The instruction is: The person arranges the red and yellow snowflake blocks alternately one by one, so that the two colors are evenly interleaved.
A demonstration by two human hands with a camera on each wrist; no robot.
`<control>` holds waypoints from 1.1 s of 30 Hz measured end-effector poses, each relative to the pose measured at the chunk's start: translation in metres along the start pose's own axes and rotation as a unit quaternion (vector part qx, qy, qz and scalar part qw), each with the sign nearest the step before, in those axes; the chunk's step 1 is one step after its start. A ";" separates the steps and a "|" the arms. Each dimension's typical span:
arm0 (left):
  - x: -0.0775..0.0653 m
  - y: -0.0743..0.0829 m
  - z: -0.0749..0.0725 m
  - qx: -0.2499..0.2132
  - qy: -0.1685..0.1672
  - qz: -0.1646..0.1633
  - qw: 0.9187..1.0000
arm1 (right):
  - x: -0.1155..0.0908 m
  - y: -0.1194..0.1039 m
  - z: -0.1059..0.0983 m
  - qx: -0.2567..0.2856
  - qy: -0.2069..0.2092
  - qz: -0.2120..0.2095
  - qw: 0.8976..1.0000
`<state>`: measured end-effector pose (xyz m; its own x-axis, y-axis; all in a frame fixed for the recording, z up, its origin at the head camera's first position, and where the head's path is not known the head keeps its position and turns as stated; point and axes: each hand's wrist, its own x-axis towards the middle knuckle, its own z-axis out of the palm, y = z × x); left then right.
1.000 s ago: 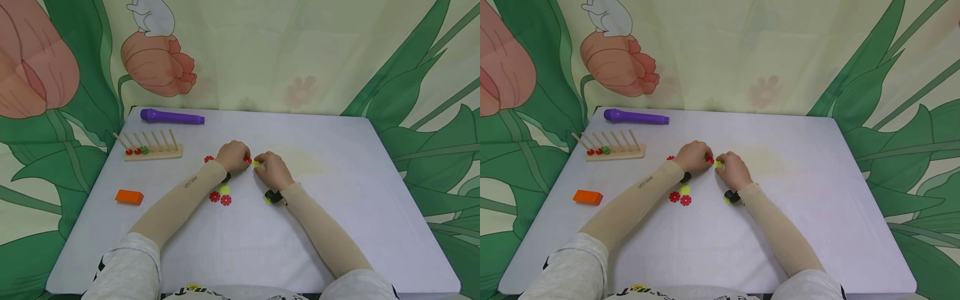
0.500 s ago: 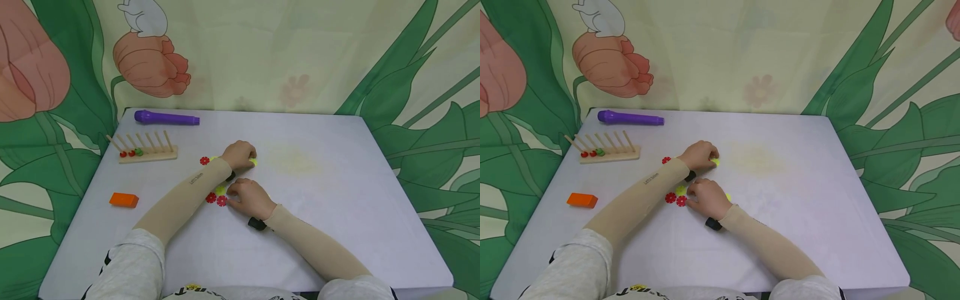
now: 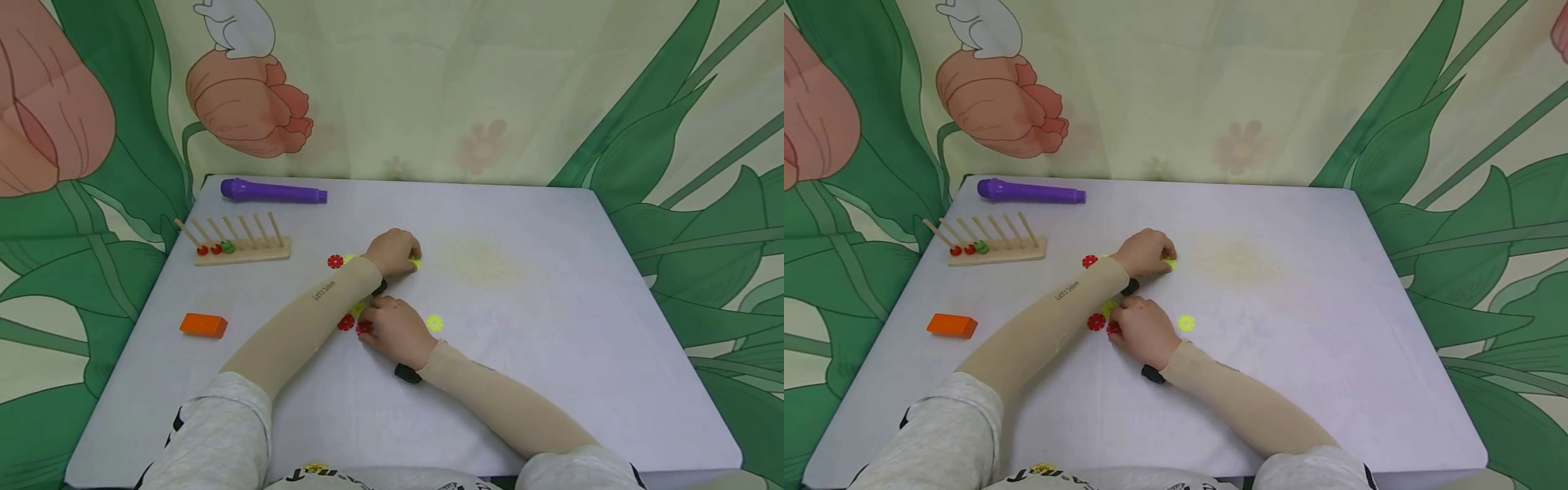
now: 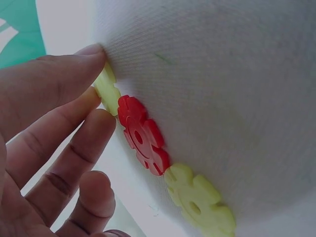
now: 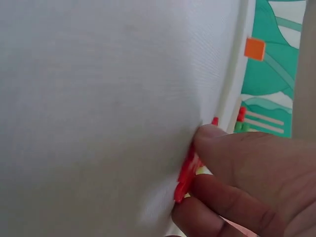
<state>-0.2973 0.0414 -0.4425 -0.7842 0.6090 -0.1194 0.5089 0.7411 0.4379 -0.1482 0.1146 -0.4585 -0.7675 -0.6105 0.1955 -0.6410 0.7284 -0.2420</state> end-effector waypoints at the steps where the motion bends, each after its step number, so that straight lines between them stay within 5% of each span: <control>1: 0.000 0.000 0.000 0.001 0.001 0.000 1.000 | -0.001 0.001 -0.001 0.005 -0.003 0.002 1.000; 17: 0.002 -0.004 0.005 0.016 0.016 -0.005 1.000 | -0.020 0.050 -0.019 0.058 -0.019 0.122 0.991; 33: 0.000 -0.001 0.003 0.022 0.014 -0.008 1.000 | -0.005 0.109 -0.037 0.086 0.000 0.234 0.968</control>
<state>-0.2961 0.0415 -0.4456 -0.8014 0.5896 -0.1005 0.5111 0.7624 0.3968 -0.2142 0.2087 -0.4505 -0.9739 -0.2257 0.0258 -0.2121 0.8624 -0.4597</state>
